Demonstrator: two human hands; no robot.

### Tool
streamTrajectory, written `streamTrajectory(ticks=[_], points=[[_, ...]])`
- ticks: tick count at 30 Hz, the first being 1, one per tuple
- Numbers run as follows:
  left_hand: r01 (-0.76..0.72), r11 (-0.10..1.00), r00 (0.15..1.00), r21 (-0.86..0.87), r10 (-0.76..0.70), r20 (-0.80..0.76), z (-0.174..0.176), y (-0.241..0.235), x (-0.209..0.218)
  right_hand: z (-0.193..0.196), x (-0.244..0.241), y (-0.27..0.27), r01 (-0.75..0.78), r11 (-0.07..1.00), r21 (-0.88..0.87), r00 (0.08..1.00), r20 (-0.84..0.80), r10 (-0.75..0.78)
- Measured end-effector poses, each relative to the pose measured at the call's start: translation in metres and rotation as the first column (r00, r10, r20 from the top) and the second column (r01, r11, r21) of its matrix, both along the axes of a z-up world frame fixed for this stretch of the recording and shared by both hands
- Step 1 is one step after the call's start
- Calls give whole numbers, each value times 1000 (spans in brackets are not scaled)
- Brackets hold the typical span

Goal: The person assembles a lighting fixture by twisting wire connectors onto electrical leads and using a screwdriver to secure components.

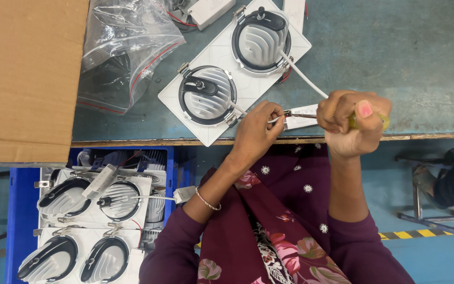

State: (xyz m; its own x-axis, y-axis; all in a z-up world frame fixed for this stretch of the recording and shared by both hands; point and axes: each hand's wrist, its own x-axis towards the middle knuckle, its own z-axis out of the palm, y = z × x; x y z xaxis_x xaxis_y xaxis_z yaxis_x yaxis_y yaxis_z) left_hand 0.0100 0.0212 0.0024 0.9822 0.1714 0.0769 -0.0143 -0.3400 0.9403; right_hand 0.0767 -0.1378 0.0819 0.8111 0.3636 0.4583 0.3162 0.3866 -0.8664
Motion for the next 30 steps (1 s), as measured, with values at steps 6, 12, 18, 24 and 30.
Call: streamTrajectory(ticks=[6, 12, 18, 24, 30], points=[[16, 1000, 1000, 13, -16, -11, -1, 0, 3, -1, 1, -1, -2, 1000, 13, 1000, -3, 2], [21, 999, 999, 25, -22, 31, -5, 0, 6, 0, -1, 1, -13, 1000, 28, 1000, -1, 14], [49, 998, 994, -31, -46, 97, -11, 4, 6, -3, -2, -1, -23, 999, 43, 1000, -1, 23], [28, 998, 987, -61, -18, 160, -9, 1, 0, -14, 1, -16, 110, 983, 148, 993, -62, -102], [5, 1000, 991, -8, -4, 133, -2, -2, -3, -19, 5, -29, 168, 966, 198, 983, -110, -148]])
